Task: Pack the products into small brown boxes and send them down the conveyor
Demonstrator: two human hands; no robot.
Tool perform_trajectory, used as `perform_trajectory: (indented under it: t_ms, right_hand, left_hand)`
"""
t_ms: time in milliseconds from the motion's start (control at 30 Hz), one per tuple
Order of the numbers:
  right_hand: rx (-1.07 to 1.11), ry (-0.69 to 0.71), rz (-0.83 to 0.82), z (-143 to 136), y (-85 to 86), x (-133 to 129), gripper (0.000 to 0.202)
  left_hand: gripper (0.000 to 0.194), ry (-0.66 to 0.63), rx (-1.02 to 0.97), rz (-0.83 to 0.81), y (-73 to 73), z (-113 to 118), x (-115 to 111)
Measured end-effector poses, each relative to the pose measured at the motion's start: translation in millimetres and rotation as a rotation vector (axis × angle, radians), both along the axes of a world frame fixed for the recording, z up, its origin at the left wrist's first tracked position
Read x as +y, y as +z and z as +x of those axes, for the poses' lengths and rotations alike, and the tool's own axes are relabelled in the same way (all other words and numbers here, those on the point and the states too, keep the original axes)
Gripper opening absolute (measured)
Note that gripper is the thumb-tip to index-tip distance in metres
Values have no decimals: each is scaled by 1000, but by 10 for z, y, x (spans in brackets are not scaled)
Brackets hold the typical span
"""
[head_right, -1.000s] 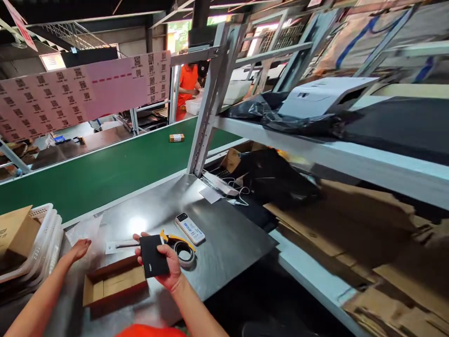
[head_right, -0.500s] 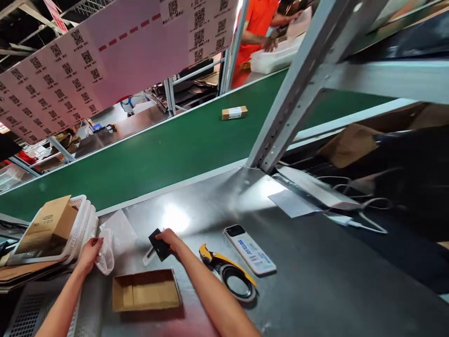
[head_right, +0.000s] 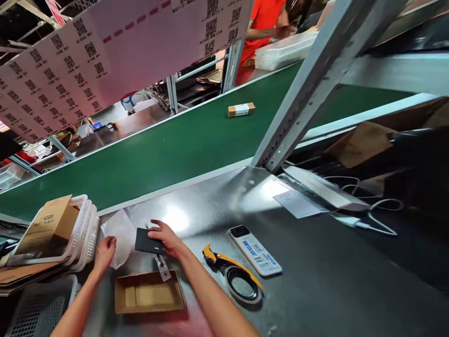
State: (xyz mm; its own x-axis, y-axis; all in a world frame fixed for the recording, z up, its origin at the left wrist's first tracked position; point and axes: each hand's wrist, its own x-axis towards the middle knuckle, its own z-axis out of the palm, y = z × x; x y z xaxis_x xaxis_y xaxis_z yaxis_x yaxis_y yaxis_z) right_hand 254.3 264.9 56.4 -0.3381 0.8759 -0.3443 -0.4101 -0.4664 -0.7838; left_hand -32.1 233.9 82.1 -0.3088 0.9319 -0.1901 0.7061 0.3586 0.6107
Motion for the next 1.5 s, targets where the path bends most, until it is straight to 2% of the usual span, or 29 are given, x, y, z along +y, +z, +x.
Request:
perform_trajectory:
  t_ms: [133, 233, 333, 533, 600, 767, 900, 1000, 1100, 1267, 1367, 1433, 1500]
  right_hand:
    - [-109, 65, 94, -273, 200, -362, 47]
    - [-311, 29, 174, -459, 236, -603, 31]
    - [-488, 18, 266, -543, 272, -807, 20]
    - [-503, 293, 453, -557, 402, -1121, 24]
    - [-438, 252, 415, -557, 385, -1167, 26]
    - [-309, -155, 235, -607, 239, -1181, 43]
    - [-244, -262, 175, -680, 164, -1271, 63]
    - [-216, -272, 194, -719, 148, -1383, 55]
    - [-151, -217, 179, -714, 165, -1456, 42]
    - [34, -131, 101, -632, 249, -1479, 34]
    - [142, -66, 81, -658, 261, -1504, 34]
    - [94, -50, 108, -719, 238, -1543, 27]
    - [-5, -45, 147, -776, 206, -1593, 42]
  left_hand:
    - [40, -132, -34, 108, 121, 180, -125]
    - [42, -193, -65, 224, 191, 297, -319]
    - [44, -230, -2, 285, 236, 425, -523]
    - [43, -258, 280, 225, 399, 660, -766]
    - [41, -270, 339, 197, 473, 673, -811]
    - [36, -415, 402, 129, 599, 599, -942]
    - [36, -489, 390, 133, 661, 661, -1043]
    - [37, -546, 381, 140, 679, 825, -1085]
    - [33, -585, 337, 172, 649, 945, -1112]
    - [30, -560, 285, 243, 552, 898, -1182]
    - [25, -594, 272, 295, 521, 923, -1210]
    - [20, -634, 271, 318, 521, 996, -1217]
    - [18, -667, 271, 342, 526, 1079, -1232]
